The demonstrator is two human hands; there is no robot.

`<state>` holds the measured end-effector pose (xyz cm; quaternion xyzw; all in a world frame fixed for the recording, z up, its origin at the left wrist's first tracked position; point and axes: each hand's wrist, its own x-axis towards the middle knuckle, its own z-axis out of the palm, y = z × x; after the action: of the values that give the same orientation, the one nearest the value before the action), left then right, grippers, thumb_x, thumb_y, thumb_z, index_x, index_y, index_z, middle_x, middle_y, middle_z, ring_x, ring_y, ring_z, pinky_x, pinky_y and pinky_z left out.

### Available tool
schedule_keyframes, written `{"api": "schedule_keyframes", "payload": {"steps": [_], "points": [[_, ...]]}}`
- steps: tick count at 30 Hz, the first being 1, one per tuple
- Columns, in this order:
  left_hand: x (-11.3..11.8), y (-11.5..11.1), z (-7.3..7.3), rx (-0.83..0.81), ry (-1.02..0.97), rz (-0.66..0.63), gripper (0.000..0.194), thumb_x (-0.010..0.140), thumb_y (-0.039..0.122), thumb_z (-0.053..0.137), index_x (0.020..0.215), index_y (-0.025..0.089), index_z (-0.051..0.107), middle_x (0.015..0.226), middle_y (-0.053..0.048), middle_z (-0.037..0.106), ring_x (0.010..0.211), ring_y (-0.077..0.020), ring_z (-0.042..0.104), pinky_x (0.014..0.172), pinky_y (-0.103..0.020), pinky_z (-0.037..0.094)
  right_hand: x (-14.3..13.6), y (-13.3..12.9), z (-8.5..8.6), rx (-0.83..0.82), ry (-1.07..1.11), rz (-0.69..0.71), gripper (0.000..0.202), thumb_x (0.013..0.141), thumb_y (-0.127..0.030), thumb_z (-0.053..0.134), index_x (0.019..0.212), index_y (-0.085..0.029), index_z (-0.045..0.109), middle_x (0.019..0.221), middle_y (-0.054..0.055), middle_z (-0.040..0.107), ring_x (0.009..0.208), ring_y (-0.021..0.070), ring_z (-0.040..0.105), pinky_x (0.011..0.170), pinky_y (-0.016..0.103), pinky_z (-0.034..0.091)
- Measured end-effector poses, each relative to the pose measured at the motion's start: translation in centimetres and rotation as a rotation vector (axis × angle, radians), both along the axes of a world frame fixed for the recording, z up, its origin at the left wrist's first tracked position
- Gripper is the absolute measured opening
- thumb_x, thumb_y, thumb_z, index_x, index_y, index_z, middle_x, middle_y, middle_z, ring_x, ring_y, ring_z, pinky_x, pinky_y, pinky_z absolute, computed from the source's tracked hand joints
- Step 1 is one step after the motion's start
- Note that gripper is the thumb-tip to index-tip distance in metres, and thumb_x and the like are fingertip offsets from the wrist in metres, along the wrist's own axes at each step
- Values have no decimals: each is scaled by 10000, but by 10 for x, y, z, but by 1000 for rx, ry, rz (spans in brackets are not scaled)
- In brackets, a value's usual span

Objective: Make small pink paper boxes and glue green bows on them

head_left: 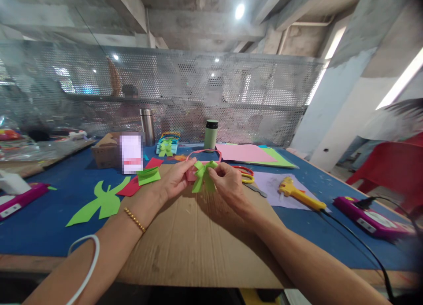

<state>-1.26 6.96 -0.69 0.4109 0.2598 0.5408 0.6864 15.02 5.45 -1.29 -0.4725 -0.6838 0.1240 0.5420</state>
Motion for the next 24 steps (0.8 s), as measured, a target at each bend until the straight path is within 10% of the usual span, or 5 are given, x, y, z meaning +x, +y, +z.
{"api": "schedule_keyframes", "payload": {"steps": [24], "points": [[3,-4,2,-34,16,-19,160,953,202,570,849,124,662,785,-60,711,645,-134,661,653,-243,561,3,10,-11,7,21,-35,244,795,-354,568,608,-197,555,549,-37,535,521,116,455,523,239,326]]}}
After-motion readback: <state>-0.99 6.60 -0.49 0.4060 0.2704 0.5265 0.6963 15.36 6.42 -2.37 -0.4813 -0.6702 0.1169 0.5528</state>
